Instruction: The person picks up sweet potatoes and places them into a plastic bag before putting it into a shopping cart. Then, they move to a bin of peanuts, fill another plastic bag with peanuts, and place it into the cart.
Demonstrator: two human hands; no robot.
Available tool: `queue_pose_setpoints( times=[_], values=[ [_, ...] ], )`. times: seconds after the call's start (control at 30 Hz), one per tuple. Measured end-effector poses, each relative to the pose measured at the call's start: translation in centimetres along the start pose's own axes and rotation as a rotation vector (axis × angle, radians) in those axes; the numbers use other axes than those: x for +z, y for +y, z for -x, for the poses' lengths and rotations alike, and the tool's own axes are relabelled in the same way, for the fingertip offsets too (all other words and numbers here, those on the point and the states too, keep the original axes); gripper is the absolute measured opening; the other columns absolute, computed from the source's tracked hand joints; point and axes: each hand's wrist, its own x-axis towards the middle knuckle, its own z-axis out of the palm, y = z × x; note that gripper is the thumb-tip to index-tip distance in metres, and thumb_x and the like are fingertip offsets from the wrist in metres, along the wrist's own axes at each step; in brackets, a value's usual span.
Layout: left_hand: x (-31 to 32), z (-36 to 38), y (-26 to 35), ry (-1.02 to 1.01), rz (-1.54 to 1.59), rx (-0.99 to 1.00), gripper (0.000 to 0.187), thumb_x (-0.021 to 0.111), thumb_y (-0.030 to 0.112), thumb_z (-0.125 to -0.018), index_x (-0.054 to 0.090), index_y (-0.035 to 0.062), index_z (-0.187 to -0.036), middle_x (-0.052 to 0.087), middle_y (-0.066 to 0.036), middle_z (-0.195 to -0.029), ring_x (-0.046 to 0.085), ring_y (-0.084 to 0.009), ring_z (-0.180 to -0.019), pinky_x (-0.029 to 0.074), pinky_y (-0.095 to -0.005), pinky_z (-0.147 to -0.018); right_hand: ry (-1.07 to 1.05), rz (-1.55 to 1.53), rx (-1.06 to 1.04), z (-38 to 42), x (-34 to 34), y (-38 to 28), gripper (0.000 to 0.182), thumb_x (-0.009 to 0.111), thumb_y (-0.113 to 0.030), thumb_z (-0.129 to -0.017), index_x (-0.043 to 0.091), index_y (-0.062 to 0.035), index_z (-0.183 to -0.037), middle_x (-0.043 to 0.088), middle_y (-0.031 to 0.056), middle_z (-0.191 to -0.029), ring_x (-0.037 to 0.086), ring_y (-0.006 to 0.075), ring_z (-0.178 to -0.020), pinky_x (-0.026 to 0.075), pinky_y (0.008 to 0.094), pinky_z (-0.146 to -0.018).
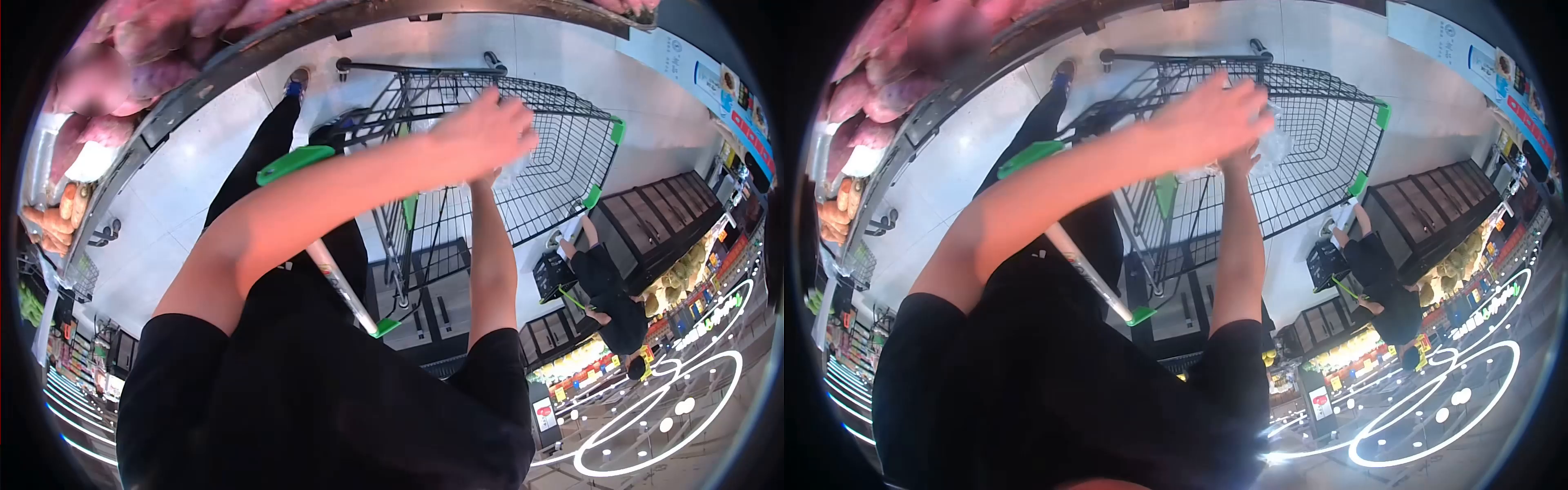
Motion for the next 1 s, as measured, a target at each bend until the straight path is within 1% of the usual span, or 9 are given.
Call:
queue_pose_setpoints(
  times=[0.17,0.27,0.37,0.5,0.6,0.7,0.83,0.93,1.0],
  values=[
    [3.3,-1.2,-2.9,-0.518,-0.279,-0.216,0.051,0.069,0.016,-0.071,0.051,-0.0002,-0.116,0.065,-0.006,-0.080,0.067,-0.0229,-0.076,0.053,-0.0377,-0.063,-0.018,-0.369,0.220,-2.6,1.1,1.4,0.031,0.056,-0.026,-0.086,0.065,-0.0067,-0.109,0.066,0.0161,-0.108,0.064,0.0368,-0.098,0.051,0.0531,-0.084],
    [5.0,-1.5,-4.3,-0.506,-0.160,-0.219,0.043,0.066,0.011,-0.073,0.051,0.0009,-0.112,0.065,-0.007,-0.072,0.068,-0.0246,-0.065,0.053,-0.0342,-0.051,0.234,-1.815,0.768,-2.5,-3.9,-0.7,0.039,0.044,-0.021,-0.096,0.049,0.0041,-0.126,0.058,0.0151,-0.119,0.063,0.0338,-0.098,0.055,0.0484,-0.083],
    [4.2,-1.7,-4.9,-0.494,-0.134,-0.206,0.037,0.064,0.007,-0.074,0.050,0.0021,-0.108,0.064,-0.010,-0.070,0.068,-0.0260,-0.067,0.054,-0.0354,-0.056,0.072,-2.126,0.449,-0.6,-5.1,0.1,0.049,0.045,-0.031,-0.098,0.041,0.0034,-0.133,0.054,0.0177,-0.124,0.061,0.0343,-0.101,0.054,0.0469,-0.087],
    [5.2,-0.8,-5.1,-0.420,-0.165,-0.219,0.036,0.064,0.006,-0.074,0.049,0.0009,-0.107,0.064,-0.010,-0.069,0.069,-0.0249,-0.069,0.054,-0.0352,-0.057,0.172,-2.094,0.285,2.0,-8.3,-1.7,0.056,0.049,-0.037,-0.096,0.040,0.0048,-0.134,0.052,0.0198,-0.127,0.057,0.0337,-0.110,0.052,0.0443,-0.091],
    [4.6,-0.6,-5.1,-0.448,-0.089,-0.255,0.033,0.063,0.006,-0.075,0.048,0.0007,-0.105,0.065,-0.011,-0.069,0.068,-0.0258,-0.068,0.054,-0.0356,-0.056,0.353,-1.821,0.863,5.2,-10.4,-2.9,0.061,0.056,-0.037,-0.093,0.040,0.0054,-0.134,0.053,0.0188,-0.128,0.053,0.0308,-0.117,0.046,0.0416,-0.098],
    [4.3,-0.3,-5.6,-0.406,-0.069,-0.221,0.031,0.060,0.007,-0.078,0.049,0.0006,-0.106,0.064,-0.010,-0.067,0.068,-0.0267,-0.067,0.053,-0.0363,-0.056,0.474,-1.570,0.661,5.1,-8.3,-3.0,0.054,0.062,-0.029,-0.090,0.049,0.0093,-0.125,0.056,0.0192,-0.123,0.054,0.0300,-0.114,0.045,0.0389,-0.097],
    [3.6,-1.1,-6.4,-0.478,-0.025,-0.220,0.033,0.057,0.010,-0.080,0.049,0.0018,-0.112,0.064,-0.012,-0.073,0.067,-0.0282,-0.069,0.054,-0.0377,-0.057,0.088,-0.742,-0.286,0.4,-4.3,-5.1,0.068,0.075,-0.035,-0.079,0.049,0.0039,-0.128,0.051,0.0230,-0.129,0.046,0.0321,-0.123,0.036,0.0480,-0.101],
    [1.7,-2.0,-6.6,-0.616,0.198,-0.401,0.031,0.048,0.024,-0.094,0.048,0.0076,-0.120,0.064,-0.017,-0.090,0.065,-0.0315,-0.087,0.054,-0.0428,-0.068,-0.081,-0.469,-0.090,-2.7,-4.9,-10.4,0.104,0.085,-0.040,-0.064,0.029,-0.0099,-0.146,0.024,0.0202,-0.151,0.010,0.0351,-0.142,0.011,0.0477,-0.115],
    [1.8,-2.6,-6.7,-0.602,0.182,-0.403,0.033,0.050,0.024,-0.092,0.049,0.0079,-0.120,0.065,-0.015,-0.092,0.066,-0.0339,-0.086,0.055,-0.0417,-0.069,-0.290,-0.433,-0.137,-5.7,-3.5,-11.4,0.107,0.084,-0.040,-0.066,0.020,-0.0131,-0.148,0.018,0.0171,-0.153,0.010,0.0380,-0.142,0.009,0.0537,-0.113]
  ],
)
